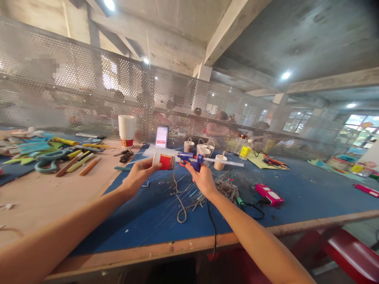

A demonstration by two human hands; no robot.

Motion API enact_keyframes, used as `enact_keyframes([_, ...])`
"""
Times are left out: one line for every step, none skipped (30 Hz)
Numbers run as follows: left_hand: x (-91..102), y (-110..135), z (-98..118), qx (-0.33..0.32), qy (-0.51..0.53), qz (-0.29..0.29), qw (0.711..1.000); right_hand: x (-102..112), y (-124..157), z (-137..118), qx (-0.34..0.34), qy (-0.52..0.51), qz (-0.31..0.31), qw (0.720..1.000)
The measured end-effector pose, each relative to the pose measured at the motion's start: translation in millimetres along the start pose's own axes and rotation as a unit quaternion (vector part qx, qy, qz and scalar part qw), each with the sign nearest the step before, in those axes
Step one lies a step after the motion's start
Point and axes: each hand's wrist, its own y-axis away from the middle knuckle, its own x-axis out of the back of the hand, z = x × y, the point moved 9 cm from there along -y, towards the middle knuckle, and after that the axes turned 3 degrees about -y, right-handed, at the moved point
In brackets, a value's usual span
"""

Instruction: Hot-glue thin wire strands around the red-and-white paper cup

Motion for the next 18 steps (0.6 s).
enact_keyframes([1.1, 0.0, 0.2, -0.001, -0.002, 0.006, 1.0, -0.8, -2.0, 6.3, -0.03, -0.063, -0.004, 0.998])
enact_keyframes([3.0, -0.7, -0.2, -0.002, -0.001, 0.015, 1.0, -1.6, -3.8, 13.0, -0.058, -0.12, -0.004, 0.991])
enact_keyframes([4.4, -1.9, -1.9, 0.0, 0.001, 0.019, 1.0, -2.5, -5.5, 20.0, -0.085, -0.169, -0.001, 0.982])
enact_keyframes([7.1, -3.7, -2.6, -0.006, 0.004, 0.028, 1.0, -4.3, -6.8, 27.6, -0.113, -0.205, -0.001, 0.972])
enact_keyframes([9.4, -5.7, -3.8, -0.011, 0.01, 0.034, 0.999, -7.2, -7.6, 35.2, -0.141, -0.228, -0.007, 0.963])
enact_keyframes([11.2, -7.9, -6.4, -0.009, 0.022, 0.037, 0.999, -10.4, -8.1, 42.3, -0.165, -0.239, -0.016, 0.957])
enact_keyframes([12.6, -9.9, -9.3, -0.004, 0.033, 0.038, 0.999, -13.3, -8.4, 48.7, -0.184, -0.241, -0.026, 0.953])
enact_keyframes([15.0, -11.4, -11.4, -0.002, 0.039, 0.046, 0.998, -15.1, -8.8, 54.1, -0.194, -0.239, -0.034, 0.951])
enact_keyframes([16.1, -12.4, -13.4, 0.003, 0.045, 0.048, 0.998, -15.3, -9.6, 58.8, -0.198, -0.231, -0.035, 0.952])
enact_keyframes([17.0, -12.9, -14.7, 0.007, 0.05, 0.05, 0.997, -14.4, -10.7, 62.9, -0.196, -0.215, -0.033, 0.956])
enact_keyframes([17.3, -12.8, -15.3, 0.011, 0.055, 0.052, 0.997, -12.6, -12.0, 66.4, -0.189, -0.187, -0.03, 0.963])
enact_keyframes([17.0, -12.4, -15.5, 0.015, 0.06, 0.051, 0.997, -10.3, -13.4, 69.3, -0.18, -0.144, -0.029, 0.973])
enact_keyframes([16.3, -11.8, -15.5, 0.018, 0.066, 0.049, 0.996, -8.5, -14.6, 72.0, -0.172, -0.097, -0.031, 0.98])
enact_keyframes([15.3, -11.1, -15.3, 0.022, 0.072, 0.045, 0.996, -6.8, -15.7, 74.6, -0.166, -0.054, -0.033, 0.984])
enact_keyframes([14.4, -10.6, -15.1, 0.024, 0.078, 0.041, 0.996, -5.5, -16.5, 77.2, -0.162, -0.019, -0.036, 0.986])
enact_keyframes([13.7, -10.3, -15.1, 0.026, 0.084, 0.038, 0.995, -4.4, -16.9, 79.7, -0.162, 0.005, -0.039, 0.986])
enact_keyframes([13.3, -10.2, -15.0, 0.027, 0.089, 0.036, 0.995, -2.9, -17.2, 81.8, -0.164, 0.022, -0.04, 0.985])
enact_keyframes([13.1, -10.3, -15.1, 0.027, 0.094, 0.034, 0.995, -1.3, -17.3, 83.4, -0.166, 0.037, -0.04, 0.985])
